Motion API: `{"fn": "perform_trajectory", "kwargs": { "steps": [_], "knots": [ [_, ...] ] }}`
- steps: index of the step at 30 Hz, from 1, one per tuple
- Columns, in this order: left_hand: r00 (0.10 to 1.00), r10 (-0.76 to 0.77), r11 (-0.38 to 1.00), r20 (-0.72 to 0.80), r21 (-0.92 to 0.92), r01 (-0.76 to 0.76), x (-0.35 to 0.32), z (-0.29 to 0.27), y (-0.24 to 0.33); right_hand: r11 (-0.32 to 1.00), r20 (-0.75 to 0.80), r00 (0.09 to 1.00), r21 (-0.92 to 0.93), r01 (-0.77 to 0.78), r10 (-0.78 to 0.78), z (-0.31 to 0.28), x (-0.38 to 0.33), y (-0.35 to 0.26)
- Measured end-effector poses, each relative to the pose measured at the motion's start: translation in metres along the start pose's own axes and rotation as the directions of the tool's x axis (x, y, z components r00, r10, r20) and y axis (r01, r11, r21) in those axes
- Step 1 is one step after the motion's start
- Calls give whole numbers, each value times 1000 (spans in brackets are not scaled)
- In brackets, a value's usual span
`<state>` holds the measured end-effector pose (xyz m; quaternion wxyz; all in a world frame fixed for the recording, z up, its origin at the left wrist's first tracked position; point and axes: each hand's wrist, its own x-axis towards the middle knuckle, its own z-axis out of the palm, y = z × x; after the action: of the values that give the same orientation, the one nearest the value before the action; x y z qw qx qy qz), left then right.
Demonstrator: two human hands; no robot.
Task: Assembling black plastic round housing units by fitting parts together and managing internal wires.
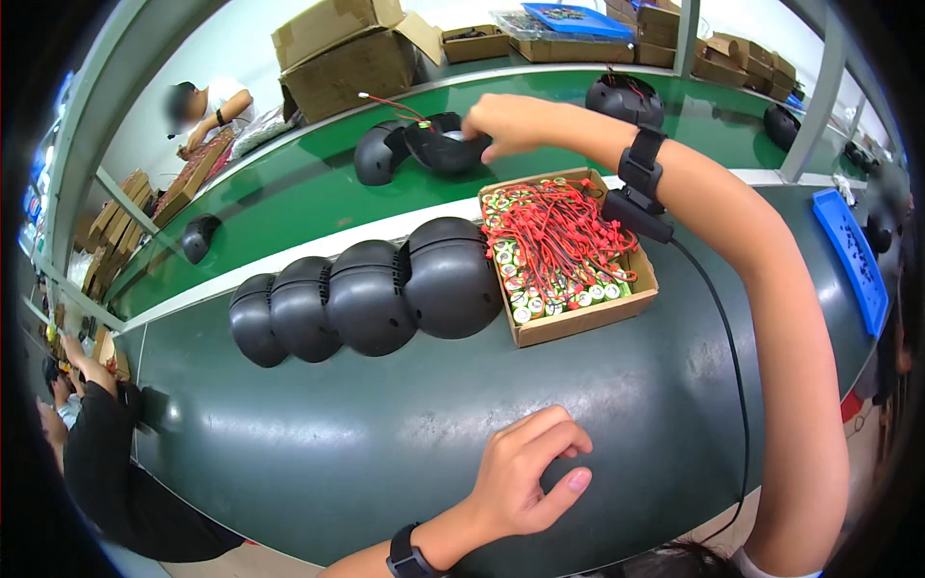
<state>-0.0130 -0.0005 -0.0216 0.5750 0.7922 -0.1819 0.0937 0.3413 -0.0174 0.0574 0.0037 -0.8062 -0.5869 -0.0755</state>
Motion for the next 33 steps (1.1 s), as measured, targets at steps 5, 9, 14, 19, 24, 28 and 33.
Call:
{"fn": "perform_trajectory", "kwargs": {
  "steps": [5,9,14,19,24,28,33],
  "knots": [
    [992,41,998,-123,52,-35,3,3,1,998,-160,986,-46,35,-42,-16,-32,1],
    [938,82,994,-338,98,-51,8,5,2,998,-361,931,36,-51,61,-51,-85,-19],
    [798,262,964,-543,116,-238,17,-15,-11,909,-528,844,391,144,93,-73,-163,-109],
    [674,467,884,-572,301,-357,16,-35,4,688,-490,840,694,214,233,-42,-230,-208],
    [843,503,851,-190,281,-444,19,-31,-6,344,-305,887,921,182,348,2,-251,-256],
    [848,508,838,-155,319,-443,26,-25,-7,600,-263,926,798,51,270,3,-269,-256],
    [924,227,969,-309,-26,-247,18,-5,-14,975,-217,973,223,-22,71,-28,-282,-268]
  ]
}}
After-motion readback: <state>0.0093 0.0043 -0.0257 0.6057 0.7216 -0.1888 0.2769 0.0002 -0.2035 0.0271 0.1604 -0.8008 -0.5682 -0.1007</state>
